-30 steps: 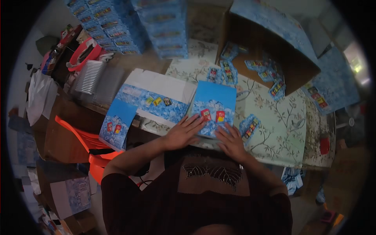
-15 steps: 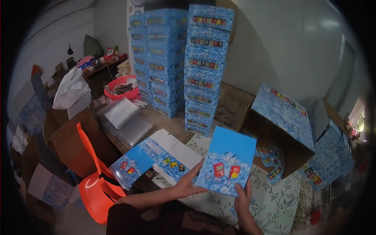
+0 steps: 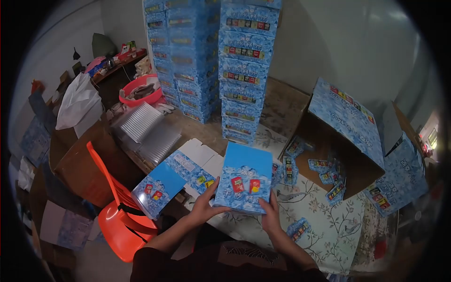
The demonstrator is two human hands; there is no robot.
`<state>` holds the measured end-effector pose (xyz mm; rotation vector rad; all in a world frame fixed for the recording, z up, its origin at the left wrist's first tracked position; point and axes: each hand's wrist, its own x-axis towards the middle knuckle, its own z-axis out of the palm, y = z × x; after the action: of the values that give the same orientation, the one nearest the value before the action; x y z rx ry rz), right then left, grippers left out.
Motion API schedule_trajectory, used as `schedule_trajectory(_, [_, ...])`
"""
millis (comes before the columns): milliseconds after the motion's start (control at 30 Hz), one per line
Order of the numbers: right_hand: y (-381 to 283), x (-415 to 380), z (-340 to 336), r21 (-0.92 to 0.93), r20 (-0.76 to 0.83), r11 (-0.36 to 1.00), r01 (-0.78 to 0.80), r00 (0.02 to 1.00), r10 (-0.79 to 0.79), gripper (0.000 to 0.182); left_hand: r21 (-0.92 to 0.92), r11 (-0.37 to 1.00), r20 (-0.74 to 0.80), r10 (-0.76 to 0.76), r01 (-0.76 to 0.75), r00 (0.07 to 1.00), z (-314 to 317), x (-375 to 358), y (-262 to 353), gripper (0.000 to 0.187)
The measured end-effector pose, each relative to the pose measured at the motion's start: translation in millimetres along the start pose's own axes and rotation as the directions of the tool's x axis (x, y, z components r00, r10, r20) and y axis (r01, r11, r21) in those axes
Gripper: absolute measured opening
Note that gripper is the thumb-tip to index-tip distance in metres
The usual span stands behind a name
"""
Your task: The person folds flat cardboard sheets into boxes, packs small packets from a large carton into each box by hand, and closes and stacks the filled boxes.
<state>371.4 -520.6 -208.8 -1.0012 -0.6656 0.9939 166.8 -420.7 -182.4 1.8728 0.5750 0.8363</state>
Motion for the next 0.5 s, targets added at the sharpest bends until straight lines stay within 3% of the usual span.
schedule_trajectory(67, [37, -2, -6, -0.007, 0.017, 0.997, -0.073, 0.997, 0.073, 0.055, -0.031, 0.975, 0.04, -0.218, 0.22, 0.975, -5, -21, -27, 0.1])
schedule_trajectory(100, [50, -2, -7, -0.093, 0.021, 0.991, -0.101, 0.994, 0.103, 0.053, 0.023, 0.967, 0.031, -0.253, 0.253, 0.967, -7, -31, -38, 0.091])
schedule_trajectory(133, [60, 2, -8, -0.179, 0.027, 0.976, -0.124, 0.991, 0.131, 0.051, 0.021, 0.965, 0.031, -0.263, 0.263, 0.964, -14, -41, -50, 0.091])
schedule_trajectory(167, [62, 15, -12, -0.18, 0.026, 0.975, -0.133, 0.99, 0.139, 0.051, -0.036, 0.983, 0.019, -0.179, 0.18, 0.984, -23, -50, -62, 0.081])
schedule_trajectory(200, [55, 39, -19, -0.062, 0.103, 0.995, -0.08, 0.991, 0.086, 0.054, -0.093, 0.991, 0.003, -0.094, 0.094, 0.996, -26, -55, -73, 0.072])
schedule_trajectory(233, [42, 69, -28, 0.06, 0.174, 0.998, -0.037, 0.984, 0.026, 0.057, -0.097, 0.99, 0.001, -0.103, 0.103, 0.995, -24, -56, -80, 0.072])
schedule_trajectory(300, [24, 137, -35, 0.312, 0.305, 0.95, 0.02, 0.945, -0.12, 0.067, -0.157, 0.966, -0.373, -0.252, 0.207, 0.893, -21, -57, -93, 0.051])
schedule_trajectory(333, [25, 181, -29, 0.026, 0.117, 0.997, -0.068, 0.991, 0.065, 0.073, -0.153, 0.967, -0.396, -0.249, 0.204, 0.884, -17, -55, -102, 0.051])
schedule_trajectory(367, [29, 219, -23, -0.241, -0.113, 0.949, -0.201, 0.978, 0.178, 0.08, 0.209, 0.952, -0.463, -0.104, 0.222, 0.88, -10, -52, -111, 0.043])
schedule_trajectory(400, [31, 244, -20, -0.244, -0.083, 0.951, -0.19, 0.981, 0.175, 0.08, 0.542, 0.804, -0.474, 0.051, 0.245, 0.879, -4, -46, -118, 0.037])
schedule_trajectory(433, [31, 268, -16, -0.242, -0.129, 0.945, -0.221, 0.972, 0.195, 0.079, 0.712, 0.673, -0.371, 0.118, 0.2, 0.921, -1, -43, -109, 0.034])
schedule_trajectory(500, [35, 308, -2, -0.131, -0.161, 0.959, -0.251, 0.96, 0.23, 0.077, 0.642, 0.729, -0.477, 0.14, 0.236, 0.868, 2, -40, -109, 0.032])
